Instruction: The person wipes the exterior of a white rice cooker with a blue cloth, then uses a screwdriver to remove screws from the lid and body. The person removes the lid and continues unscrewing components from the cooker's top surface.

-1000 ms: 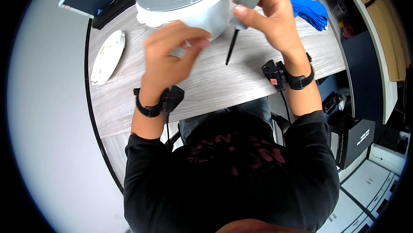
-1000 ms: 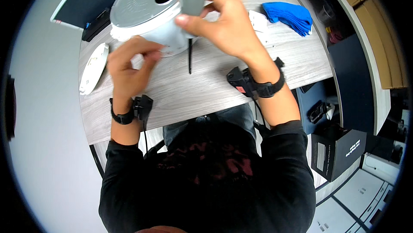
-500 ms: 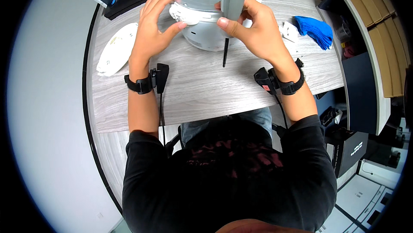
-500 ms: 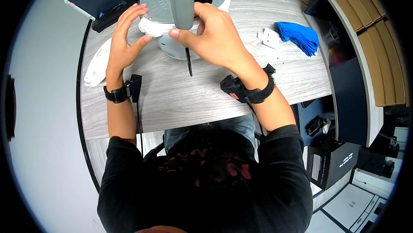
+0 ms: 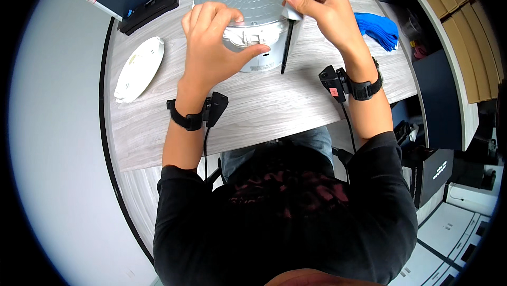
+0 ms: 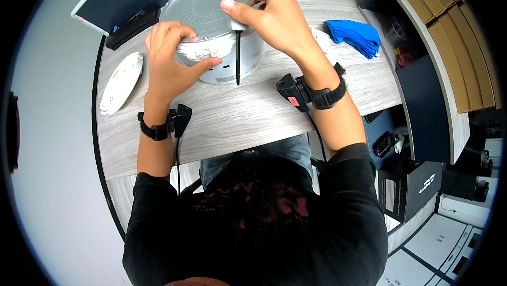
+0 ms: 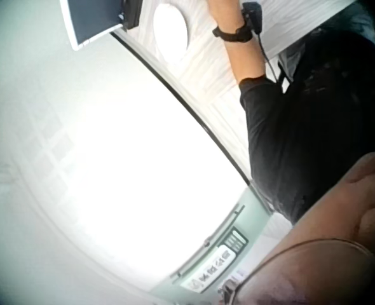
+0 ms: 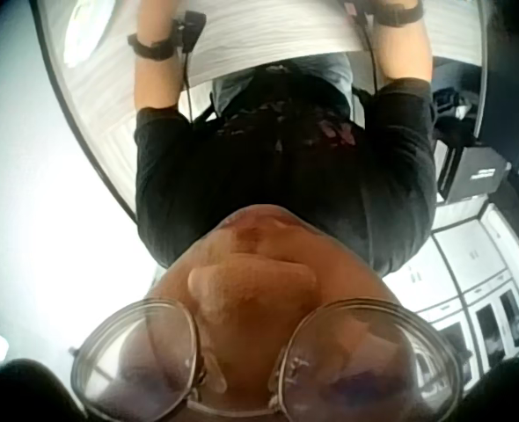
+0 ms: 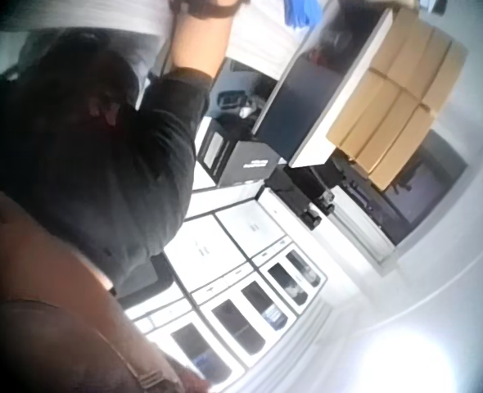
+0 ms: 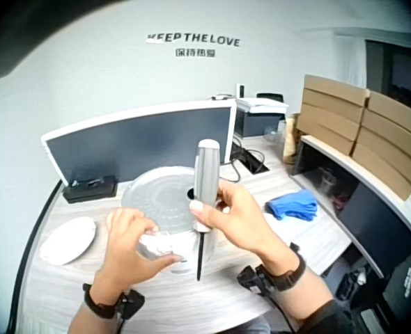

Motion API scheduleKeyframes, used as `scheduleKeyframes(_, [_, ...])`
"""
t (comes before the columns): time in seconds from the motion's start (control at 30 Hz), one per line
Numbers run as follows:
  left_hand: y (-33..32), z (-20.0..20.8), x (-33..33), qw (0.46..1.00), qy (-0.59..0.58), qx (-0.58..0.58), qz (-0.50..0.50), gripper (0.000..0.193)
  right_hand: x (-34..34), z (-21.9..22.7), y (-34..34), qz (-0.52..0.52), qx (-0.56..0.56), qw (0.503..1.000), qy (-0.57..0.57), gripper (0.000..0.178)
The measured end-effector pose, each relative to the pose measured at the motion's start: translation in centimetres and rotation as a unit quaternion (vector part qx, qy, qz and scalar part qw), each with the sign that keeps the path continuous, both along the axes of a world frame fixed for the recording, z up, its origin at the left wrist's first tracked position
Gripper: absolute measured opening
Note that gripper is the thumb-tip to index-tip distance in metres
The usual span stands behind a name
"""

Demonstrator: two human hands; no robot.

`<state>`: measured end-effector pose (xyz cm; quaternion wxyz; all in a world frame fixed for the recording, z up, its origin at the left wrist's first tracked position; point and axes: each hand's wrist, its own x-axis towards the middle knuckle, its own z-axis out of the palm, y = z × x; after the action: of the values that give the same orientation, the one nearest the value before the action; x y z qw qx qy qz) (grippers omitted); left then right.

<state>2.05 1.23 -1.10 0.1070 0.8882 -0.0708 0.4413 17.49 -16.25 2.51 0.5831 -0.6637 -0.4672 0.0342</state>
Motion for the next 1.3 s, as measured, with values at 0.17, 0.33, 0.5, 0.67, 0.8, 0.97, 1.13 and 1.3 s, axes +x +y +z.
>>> scheduleKeyframes(0.17, [-1.6,1.3,-0.3,0.998,0.045,-0.03,-0.044,0.058,-0.2,3.6,-0.1,0.083,0.071,0.988,0.112,0.019])
scheduleKeyframes(0.33, [-1.1,2.6,0.1,0.973,0.092,-0.14,-0.157,0.037,-0.2,6.0,1.5,0.07,0.112,0.984,0.117,0.021])
scheduleKeyframes(0.5, [-1.7,2.8,1.4,0.957,0.076,-0.237,-0.151,0.023,-0.6,7.5,2.7,0.044,0.12,0.991,0.048,0.019])
scheduleKeyframes(0.67, [-2.1,2.3,2.2,0.954,0.046,-0.27,-0.121,0.019,-0.5,7.2,3.4,0.068,0.14,0.987,0.028,0.019])
scheduleKeyframes(0.8, [-2.2,2.3,2.2,0.953,0.043,-0.273,-0.121,0.017,-0.5,7.2,3.4,0.065,0.134,0.989,0.017,0.019])
scheduleKeyframes(0.97, [-1.9,2.0,2.3,0.953,0.043,-0.274,-0.125,0.016,-0.7,7.2,3.3,0.071,0.139,0.987,0.032,0.019])
scheduleKeyframes(1.13, [-1.8,2.1,2.3,0.955,0.041,-0.263,-0.129,0.016,-0.9,7.2,3.0,0.059,0.133,0.989,0.019,0.019])
scheduleKeyframes(1.3, [-1.8,2.1,2.2,0.952,0.047,-0.271,-0.135,0.015,-1.0,7.0,2.8,0.073,0.142,0.987,0.016,0.021])
